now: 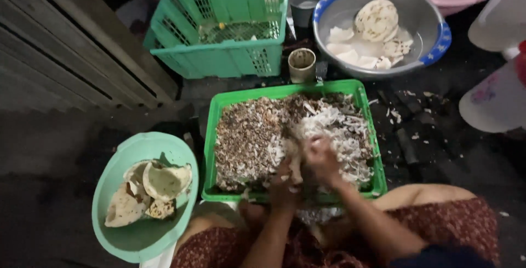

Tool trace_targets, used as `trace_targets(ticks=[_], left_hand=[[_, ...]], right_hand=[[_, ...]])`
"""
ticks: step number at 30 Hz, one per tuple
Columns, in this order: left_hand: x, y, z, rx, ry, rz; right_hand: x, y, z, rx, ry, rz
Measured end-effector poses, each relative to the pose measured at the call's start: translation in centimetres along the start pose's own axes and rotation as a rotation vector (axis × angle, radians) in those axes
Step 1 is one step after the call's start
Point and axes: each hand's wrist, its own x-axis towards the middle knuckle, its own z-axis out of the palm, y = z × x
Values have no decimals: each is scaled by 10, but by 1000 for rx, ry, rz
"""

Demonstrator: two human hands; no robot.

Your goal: Person sits on the floor and grates pieces of coconut using a hand grater into a green tray

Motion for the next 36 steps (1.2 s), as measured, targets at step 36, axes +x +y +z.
trace_targets(ticks=[36], left_hand=[[28, -38, 0, -1216, 304, -536]], right_hand=[[-74, -106, -53, -76, 362, -525]])
